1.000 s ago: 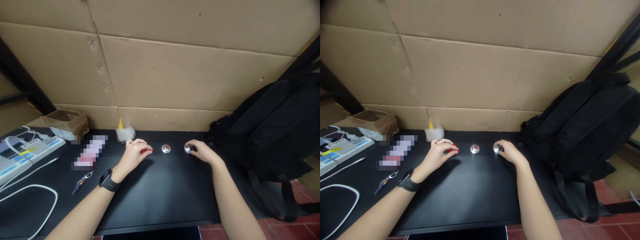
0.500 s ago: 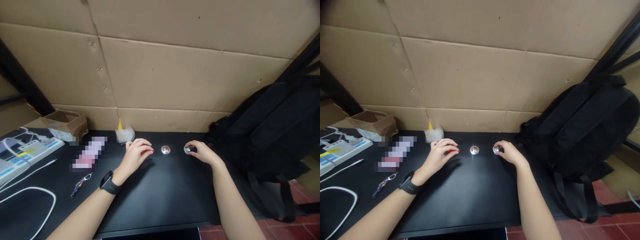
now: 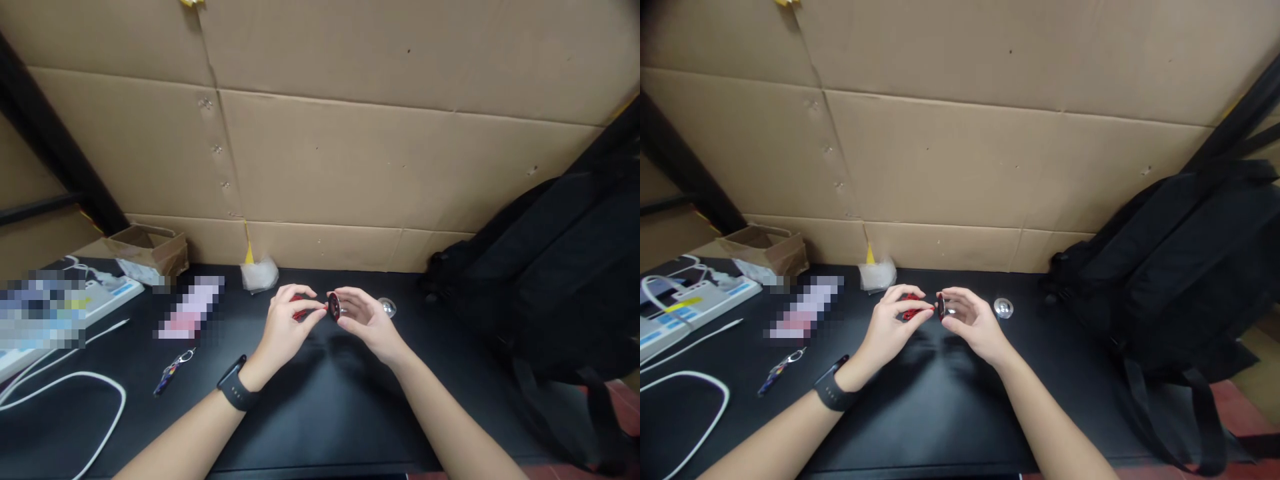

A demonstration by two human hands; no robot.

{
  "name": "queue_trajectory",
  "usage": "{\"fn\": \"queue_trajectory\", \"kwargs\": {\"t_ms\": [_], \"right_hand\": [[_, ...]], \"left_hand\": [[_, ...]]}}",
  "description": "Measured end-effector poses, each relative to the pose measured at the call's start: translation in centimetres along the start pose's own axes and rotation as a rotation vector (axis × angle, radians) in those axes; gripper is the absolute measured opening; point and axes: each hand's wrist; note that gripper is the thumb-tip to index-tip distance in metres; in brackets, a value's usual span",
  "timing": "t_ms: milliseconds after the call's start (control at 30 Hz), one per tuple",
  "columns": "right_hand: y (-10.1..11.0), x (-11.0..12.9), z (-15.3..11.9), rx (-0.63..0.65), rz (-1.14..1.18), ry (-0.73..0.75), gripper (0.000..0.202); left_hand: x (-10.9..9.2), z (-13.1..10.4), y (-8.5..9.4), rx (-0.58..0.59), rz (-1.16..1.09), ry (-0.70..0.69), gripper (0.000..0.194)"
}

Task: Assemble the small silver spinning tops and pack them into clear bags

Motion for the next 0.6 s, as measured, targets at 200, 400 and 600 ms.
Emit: {"fn": "queue_trajectory", "kwargs": {"t_ms": [200, 400, 600], "right_hand": [[-0.7, -1.2, -0.1, 0.003, 0.07, -0.05, 0.043], [-1.1, -2.0, -0.2, -0.07, -0.022, -0.003, 0.036], [-1.8, -2.1, -0.1, -0.141, -0.088, 0.072, 0.034]], "left_hand": [[-0.7, -0.3, 0.1, 0.001, 0.07, -0.046, 0.005], [-0.9, -0.2, 0.1, 0.013, 0.085, -0.021, 0.009], [-0.6, -0.2, 0.2, 0.005, 0.016, -0.017, 0.011]]}}
Point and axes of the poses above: each hand's wrist, its own z-axis towards the middle knuckle, its own y-axis out of the back of the hand, x = y × z, and after that the axes turned 5 degrees about -x, right-handed
